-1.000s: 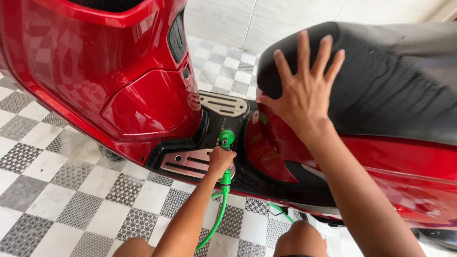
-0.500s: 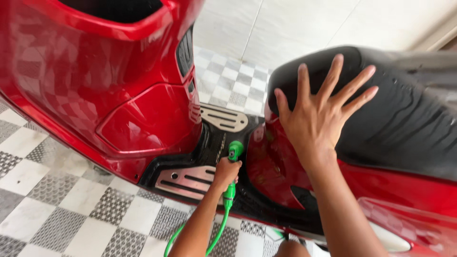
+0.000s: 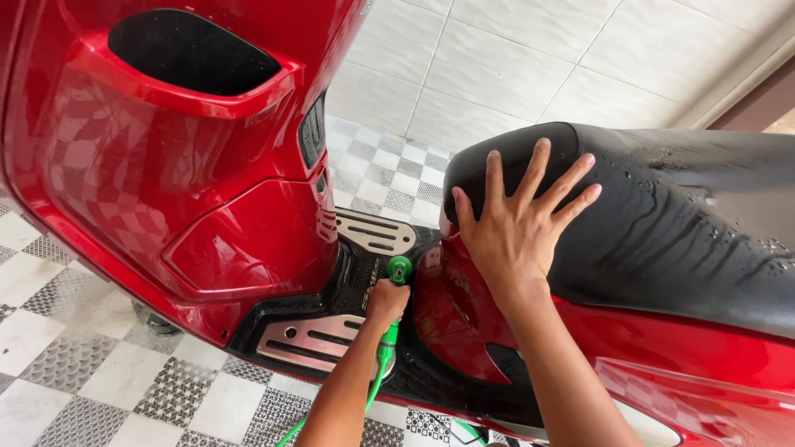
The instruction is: The person rinses a red scooter using a green spray nozzle attached to a hose. They systematically spray water on the front dashboard, mirrors, footrests, under-seat storage, rear license plate, and wheels. The scooter is parked on a checkered tile floor.
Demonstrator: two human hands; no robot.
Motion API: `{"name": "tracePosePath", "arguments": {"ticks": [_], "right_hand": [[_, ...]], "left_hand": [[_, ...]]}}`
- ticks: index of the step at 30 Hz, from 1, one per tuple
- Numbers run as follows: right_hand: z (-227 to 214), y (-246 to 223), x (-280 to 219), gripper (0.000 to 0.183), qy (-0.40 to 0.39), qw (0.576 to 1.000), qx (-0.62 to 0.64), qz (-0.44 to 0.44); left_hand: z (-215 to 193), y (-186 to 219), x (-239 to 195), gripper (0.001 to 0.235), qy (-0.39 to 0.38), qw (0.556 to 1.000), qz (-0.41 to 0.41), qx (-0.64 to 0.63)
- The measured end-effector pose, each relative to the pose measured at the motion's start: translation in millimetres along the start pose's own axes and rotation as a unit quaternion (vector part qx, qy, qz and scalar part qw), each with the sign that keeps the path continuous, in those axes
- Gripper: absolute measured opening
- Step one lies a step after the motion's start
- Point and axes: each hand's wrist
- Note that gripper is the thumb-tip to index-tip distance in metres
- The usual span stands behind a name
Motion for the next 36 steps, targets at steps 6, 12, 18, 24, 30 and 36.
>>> {"name": "tracePosePath", "arguments": {"ticks": [6,12,18,24,30,36], "right_hand": [[-3.6,1.4,-1.7,0.057,-0.002,1.000,-0.007,0.005],[-7.8,0.6,-1.5,0.062,-0.070,0.995,0.055,0.046],[-7.3,0.9,-1.4,0.062,-0.075,0.995,0.052,0.051],[-1.9,-0.3,-0.9,0.061,-0.067,0.996,0.040,0.045],[3.9,0.5,-0.5,0.061,-0.055,0.997,0.037,0.042],[-1.3,0.5,-2.3,0.060,-0.048,0.996,0.056,0.046]], "left_hand": [[5.7,-5.9,-4.4,0.031,0.003,1.000,0.021,0.011],[15.1,-26.0,7.4,0.054,0.065,0.997,0.035,0.016],[10.2,-34.9,60.9,0.054,0.081,0.995,0.043,0.040],[-2.2,-11.4,74.8,0.046,0.072,0.994,0.066,0.057],[-0.9,-3.5,81.1,0.054,0.076,0.993,0.058,0.069],[0.8,-54.5,92.6,0.057,0.100,0.993,0.028,0.053]]}}
Point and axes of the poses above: each hand's wrist, its own x-axis towards the middle knuckle, its own z-axis out of the palm, y = z × x, and after that the axes turned 11 degrees about x, right-handed
